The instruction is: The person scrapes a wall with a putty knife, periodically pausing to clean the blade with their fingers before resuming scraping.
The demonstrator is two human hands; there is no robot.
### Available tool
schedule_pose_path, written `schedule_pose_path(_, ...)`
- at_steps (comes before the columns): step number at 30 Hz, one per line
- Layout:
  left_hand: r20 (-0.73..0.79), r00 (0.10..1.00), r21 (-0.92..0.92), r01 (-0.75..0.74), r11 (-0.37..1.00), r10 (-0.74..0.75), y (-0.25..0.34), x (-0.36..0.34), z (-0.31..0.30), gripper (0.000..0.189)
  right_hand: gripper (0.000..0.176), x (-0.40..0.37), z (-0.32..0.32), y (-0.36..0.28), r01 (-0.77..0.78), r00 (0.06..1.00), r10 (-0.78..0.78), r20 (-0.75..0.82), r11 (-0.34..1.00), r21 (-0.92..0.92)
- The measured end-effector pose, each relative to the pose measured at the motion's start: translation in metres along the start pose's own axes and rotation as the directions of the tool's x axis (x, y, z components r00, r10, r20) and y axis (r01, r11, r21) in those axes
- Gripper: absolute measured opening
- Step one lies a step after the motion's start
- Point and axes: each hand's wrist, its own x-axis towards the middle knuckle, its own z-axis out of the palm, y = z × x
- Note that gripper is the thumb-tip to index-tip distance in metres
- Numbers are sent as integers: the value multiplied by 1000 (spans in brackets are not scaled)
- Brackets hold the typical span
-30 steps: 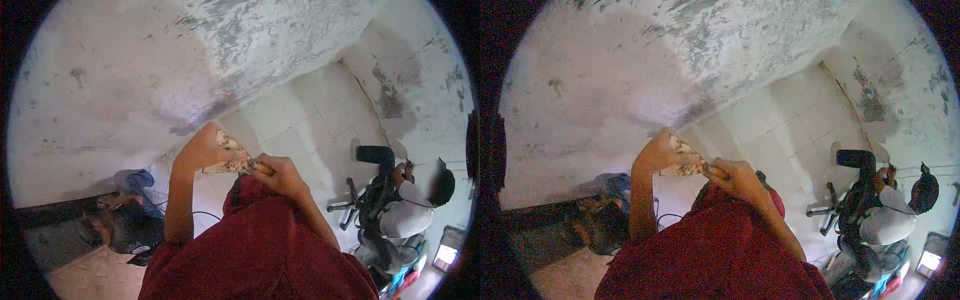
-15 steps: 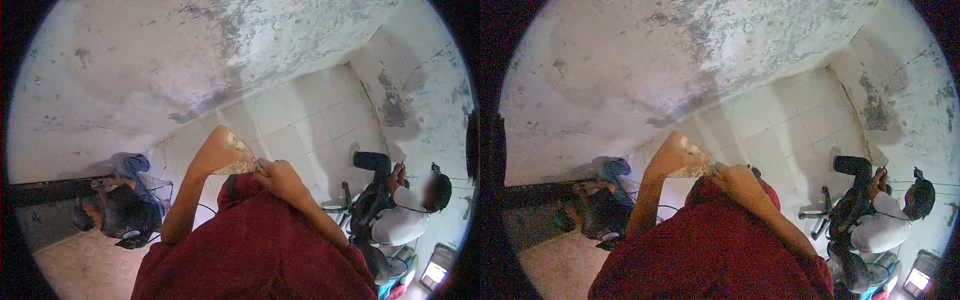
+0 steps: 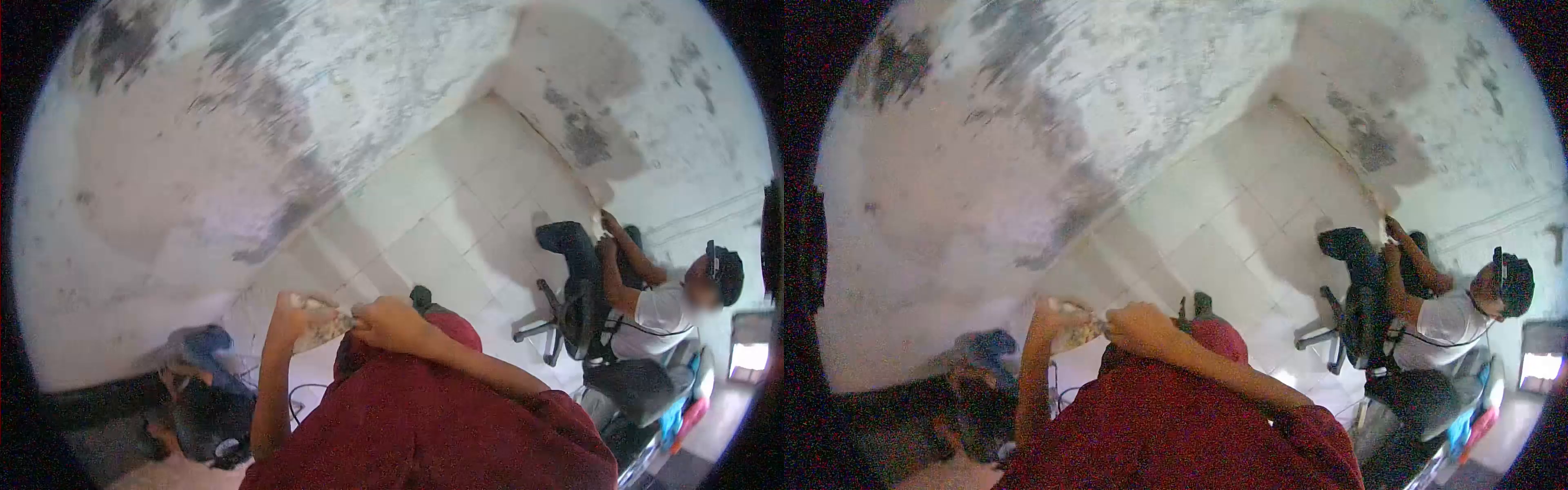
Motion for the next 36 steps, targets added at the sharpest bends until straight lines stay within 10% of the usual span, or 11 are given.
schedule_pose_path(18,43,991,-70,-121,990,124,-16,6,62,29,21,-35,-6,50,-94,986,93,140,996,-3)
schedule_pose_path(36,-102,961,-189,-271,944,256,-9,9,-73,27,30,81,49,-10,-121,981,102,167,987,110)
